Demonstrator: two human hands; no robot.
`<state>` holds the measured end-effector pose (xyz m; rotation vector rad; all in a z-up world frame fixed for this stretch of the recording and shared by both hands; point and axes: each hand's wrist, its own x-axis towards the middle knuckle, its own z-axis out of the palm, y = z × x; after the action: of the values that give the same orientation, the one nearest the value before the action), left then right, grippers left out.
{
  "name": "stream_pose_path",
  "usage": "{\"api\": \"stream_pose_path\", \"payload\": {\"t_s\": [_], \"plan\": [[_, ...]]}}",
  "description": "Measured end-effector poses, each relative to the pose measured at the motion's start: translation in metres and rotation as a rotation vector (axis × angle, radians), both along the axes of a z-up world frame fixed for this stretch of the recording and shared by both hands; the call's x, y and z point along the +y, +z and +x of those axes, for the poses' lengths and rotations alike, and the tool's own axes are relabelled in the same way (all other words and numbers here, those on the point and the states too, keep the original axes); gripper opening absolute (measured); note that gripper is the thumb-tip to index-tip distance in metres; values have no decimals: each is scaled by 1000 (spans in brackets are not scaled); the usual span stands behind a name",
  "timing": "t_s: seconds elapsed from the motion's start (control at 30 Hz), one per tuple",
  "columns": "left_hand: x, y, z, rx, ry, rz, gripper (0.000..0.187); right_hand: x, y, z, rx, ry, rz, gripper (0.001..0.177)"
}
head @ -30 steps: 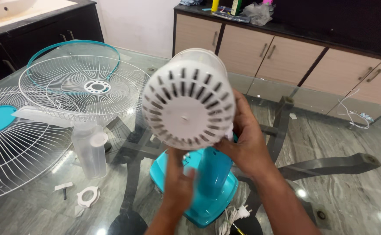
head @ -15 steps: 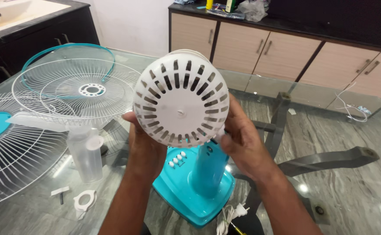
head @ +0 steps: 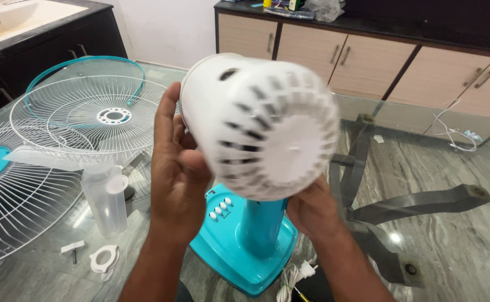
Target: The person assembles a table fan by attaching the motor housing to the stand, securing it with a screw, and then mounting the front grill. The person uses a screwdriver to tighten the screw and aligns the components by hand.
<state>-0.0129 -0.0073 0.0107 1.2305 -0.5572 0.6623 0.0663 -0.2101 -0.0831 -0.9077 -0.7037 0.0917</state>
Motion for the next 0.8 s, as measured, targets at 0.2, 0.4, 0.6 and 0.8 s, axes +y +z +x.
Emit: {"api": "stream_pose_path", "payload": {"t_s": [0.2, 0.4, 0.6, 0.8], "plan": [[-18, 27, -21, 90, 203, 108, 117, -2, -5, -4, 22, 143, 256, 59], [-43, 44, -36, 90, 443, 233, 121, 1, -28, 7, 60, -38, 403, 52], [-58, 42, -41, -49, 704, 457, 122, -9, -51, 14, -17, 136, 300, 55], [-64, 44, -50, -49, 711, 477, 108, 8, -42, 3, 55, -118, 443, 70]]}}
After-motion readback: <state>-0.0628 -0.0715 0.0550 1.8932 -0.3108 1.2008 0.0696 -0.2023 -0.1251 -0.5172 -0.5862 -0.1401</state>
